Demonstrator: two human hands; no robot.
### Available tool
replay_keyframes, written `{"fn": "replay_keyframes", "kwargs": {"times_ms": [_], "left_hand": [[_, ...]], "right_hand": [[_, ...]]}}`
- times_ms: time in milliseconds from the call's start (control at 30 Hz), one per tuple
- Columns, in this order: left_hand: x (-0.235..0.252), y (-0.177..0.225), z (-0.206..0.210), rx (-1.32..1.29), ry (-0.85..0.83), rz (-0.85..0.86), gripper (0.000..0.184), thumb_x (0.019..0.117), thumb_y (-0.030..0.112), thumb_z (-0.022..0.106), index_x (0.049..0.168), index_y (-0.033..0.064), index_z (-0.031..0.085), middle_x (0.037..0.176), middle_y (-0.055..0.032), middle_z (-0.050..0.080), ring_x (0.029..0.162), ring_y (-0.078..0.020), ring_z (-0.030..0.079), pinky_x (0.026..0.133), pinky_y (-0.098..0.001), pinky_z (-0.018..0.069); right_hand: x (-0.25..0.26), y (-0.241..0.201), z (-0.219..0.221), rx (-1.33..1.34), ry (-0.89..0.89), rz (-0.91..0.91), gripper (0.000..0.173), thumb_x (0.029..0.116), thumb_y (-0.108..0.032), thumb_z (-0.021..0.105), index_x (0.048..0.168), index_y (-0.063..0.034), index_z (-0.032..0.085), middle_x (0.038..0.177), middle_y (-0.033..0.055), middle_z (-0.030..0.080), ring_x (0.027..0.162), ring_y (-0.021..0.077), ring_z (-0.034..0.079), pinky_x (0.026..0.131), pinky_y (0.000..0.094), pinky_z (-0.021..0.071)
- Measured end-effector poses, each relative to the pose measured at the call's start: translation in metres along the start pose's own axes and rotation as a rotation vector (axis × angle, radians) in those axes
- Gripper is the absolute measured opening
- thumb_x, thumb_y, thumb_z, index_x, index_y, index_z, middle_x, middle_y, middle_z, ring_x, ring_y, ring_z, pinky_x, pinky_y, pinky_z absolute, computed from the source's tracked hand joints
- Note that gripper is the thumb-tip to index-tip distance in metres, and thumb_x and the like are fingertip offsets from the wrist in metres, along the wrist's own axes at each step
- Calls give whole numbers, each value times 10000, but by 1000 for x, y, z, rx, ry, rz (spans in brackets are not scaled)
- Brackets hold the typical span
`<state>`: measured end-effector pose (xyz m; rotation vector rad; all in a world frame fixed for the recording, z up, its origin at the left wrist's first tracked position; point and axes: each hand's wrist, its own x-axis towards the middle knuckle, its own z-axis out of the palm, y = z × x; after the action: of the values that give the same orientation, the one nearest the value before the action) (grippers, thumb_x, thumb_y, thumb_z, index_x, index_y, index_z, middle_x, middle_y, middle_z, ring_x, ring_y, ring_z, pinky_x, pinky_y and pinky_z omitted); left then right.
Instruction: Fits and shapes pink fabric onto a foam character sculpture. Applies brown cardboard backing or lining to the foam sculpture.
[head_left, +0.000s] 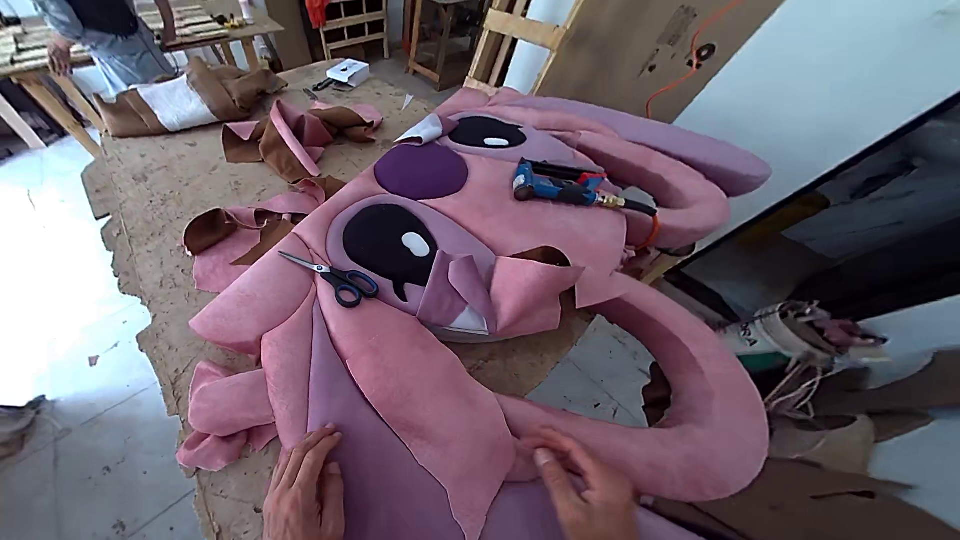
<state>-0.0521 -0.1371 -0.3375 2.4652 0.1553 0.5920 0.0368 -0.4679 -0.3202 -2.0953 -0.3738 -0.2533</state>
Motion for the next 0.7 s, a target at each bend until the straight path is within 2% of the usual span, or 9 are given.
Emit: {"fn": "replay_keyframes", "kwargs": {"times_ms": [67, 133, 233, 300, 367, 467, 600, 633, 700], "left_hand": [[22, 2, -4, 16, -25, 20, 354, 968, 196, 475, 1196, 64, 711, 1265, -98, 700, 1193, -198, 657, 997, -396, 547], [46, 2, -6, 36, -78, 87, 350, 947, 189, 495, 1191, 69, 715, 1261, -90, 700, 1175, -188, 667, 977, -390, 565], [78, 11, -3, 83, -214, 263, 353, 942, 217, 508, 1204, 106, 717, 1294, -71, 687, 1218, -199, 640, 1009, -416, 541], [92, 26, 3, 100, -312, 398, 356, 937, 234, 513, 1207, 134, 723, 1306, -59, 685, 1248, -216, 624, 1016, -454, 526], [98, 42, 13, 98, -403, 521, 357, 938, 243, 510, 1214, 157, 719, 1324, -49, 681, 1290, -233, 602, 1044, -475, 509], [97, 57, 28, 83, -496, 629, 356, 936, 243, 500, 1222, 199, 708, 1350, -7, 668, 1336, -218, 565, 1078, -463, 482], [97, 53, 35, 54, -509, 655, 368, 918, 238, 498, 1219, 202, 706, 1351, 4, 664, 1353, -203, 545, 1101, -447, 461], [97, 49, 35, 51, -495, 653, 370, 916, 243, 493, 1212, 196, 710, 1340, -2, 671, 1349, -206, 550, 1102, -441, 458], [98, 41, 31, 40, -469, 634, 364, 916, 250, 490, 1197, 191, 714, 1329, -10, 676, 1341, -205, 555, 1100, -432, 458]], "right_hand": [[-3, 13, -8, 2, 87, -9, 302, 995, -191, 576, 1183, 22, 678, 1001, 38, 760, 889, 73, 728, 773, 246, 629], [-7, 11, -6, -34, 81, -47, 301, 990, -238, 593, 1171, -22, 699, 1032, 31, 755, 923, 77, 724, 793, 260, 631], [-14, -6, 4, -102, -83, -127, 341, 928, -284, 685, 1217, -105, 712, 1231, 77, 708, 1177, 183, 661, 978, 380, 573], [-18, -16, 15, -150, -162, -215, 386, 897, -321, 714, 1260, -192, 689, 1333, 58, 661, 1320, 231, 575, 1075, 433, 511], [-21, -17, 24, -179, -186, -284, 402, 909, -282, 662, 1310, -258, 662, 1388, 38, 629, 1373, 251, 523, 1100, 449, 473], [-21, -9, 21, -195, -173, -302, 459, 865, -146, 610, 1305, -267, 659, 1411, 30, 611, 1398, 259, 496, 1115, 446, 461], [-20, 3, 13, -287, -157, -261, 562, 780, -107, 659, 1308, -301, 647, 1467, 40, 567, 1411, 295, 477, 1087, 490, 472], [-20, 3, 14, -301, -163, -266, 566, 794, -117, 653, 1322, -318, 642, 1480, 48, 555, 1414, 305, 470, 1089, 497, 467], [-20, 1, 20, -313, -165, -295, 471, 899, -172, 603, 1327, -365, 639, 1496, 42, 542, 1429, 296, 452, 1108, 488, 449]]}}
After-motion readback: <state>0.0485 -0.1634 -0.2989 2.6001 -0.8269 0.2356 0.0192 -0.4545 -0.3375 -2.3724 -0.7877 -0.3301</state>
